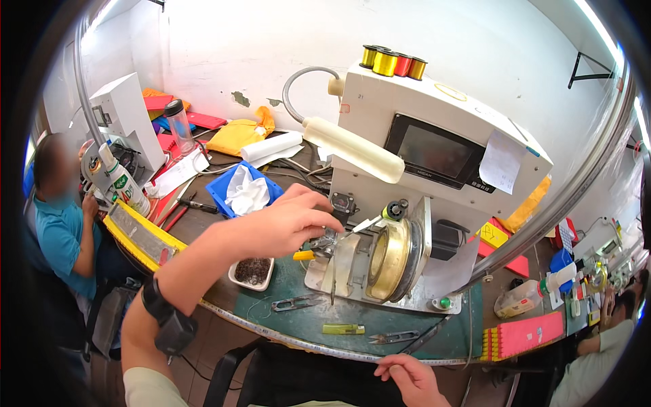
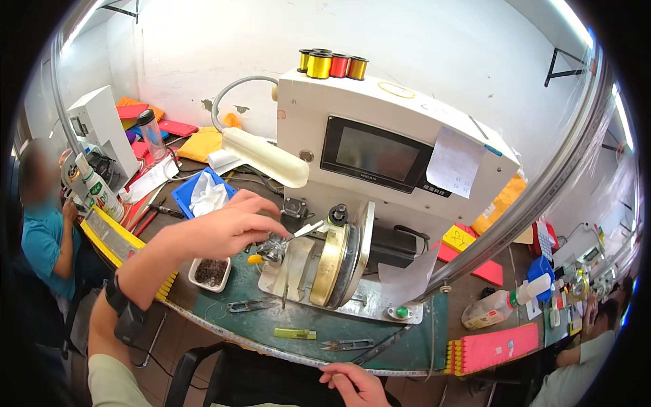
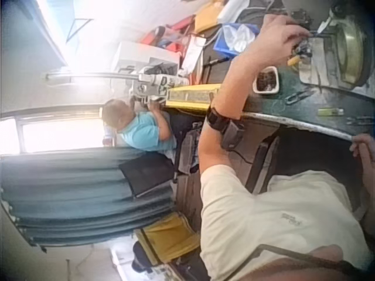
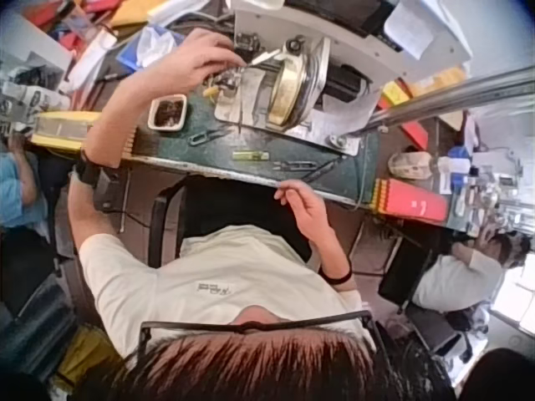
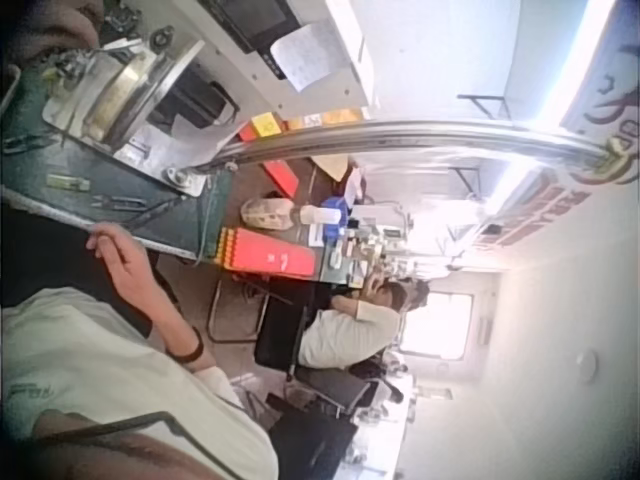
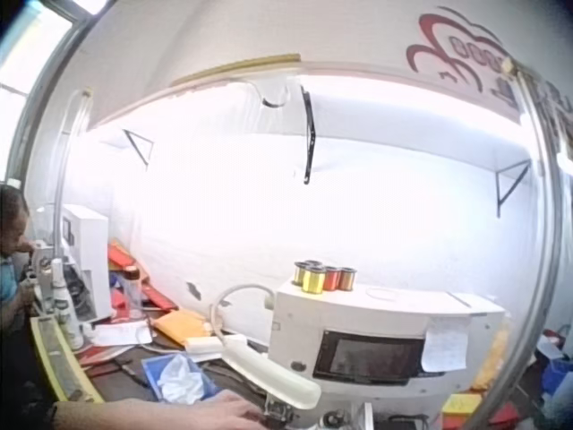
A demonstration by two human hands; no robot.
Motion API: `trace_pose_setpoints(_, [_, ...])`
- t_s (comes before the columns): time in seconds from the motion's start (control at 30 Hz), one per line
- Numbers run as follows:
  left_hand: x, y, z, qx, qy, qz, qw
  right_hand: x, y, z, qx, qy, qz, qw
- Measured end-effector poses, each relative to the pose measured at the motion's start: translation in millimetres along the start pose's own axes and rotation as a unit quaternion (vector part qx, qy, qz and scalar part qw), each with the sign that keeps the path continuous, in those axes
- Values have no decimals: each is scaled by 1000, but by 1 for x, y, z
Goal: The recorder uses a precision machine, tweezers, and adhesive to assemble or bond small metal components.
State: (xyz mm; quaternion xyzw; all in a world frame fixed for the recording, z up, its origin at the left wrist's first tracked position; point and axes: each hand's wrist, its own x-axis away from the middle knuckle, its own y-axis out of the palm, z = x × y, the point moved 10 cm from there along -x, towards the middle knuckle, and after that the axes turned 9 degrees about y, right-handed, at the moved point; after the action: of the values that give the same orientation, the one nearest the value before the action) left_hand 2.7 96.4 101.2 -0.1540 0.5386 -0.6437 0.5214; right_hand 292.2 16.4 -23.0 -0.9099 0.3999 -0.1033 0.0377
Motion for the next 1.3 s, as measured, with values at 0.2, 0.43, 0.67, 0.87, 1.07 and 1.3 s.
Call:
trace_pose_setpoints(0.2, [-19, 20, -8, 63, 41, -183, 980, -11, 25, -3, -47, 16, -60, 997])
trace_pose_setpoints(0.43, [-30, 26, -5, 65, 28, -189, 979, -32, 37, 3, -206, 59, -80, 973])
trace_pose_setpoints(0.67, [-28, -3, -1, 141, -27, -106, 984, -53, 26, 7, -262, 79, -45, 961])
trace_pose_setpoints(0.87, [-22, -8, 20, 149, 33, -49, 987, -75, 35, -8, -327, 100, -38, 939])
trace_pose_setpoints(1.07, [-7, 6, 25, 233, -13, -40, 972, -102, 55, -17, -392, 124, -34, 911])
trace_pose_setpoints(1.3, [20, 20, 52, 314, -37, 9, 949, -119, 75, -29, -485, 118, -86, 862])
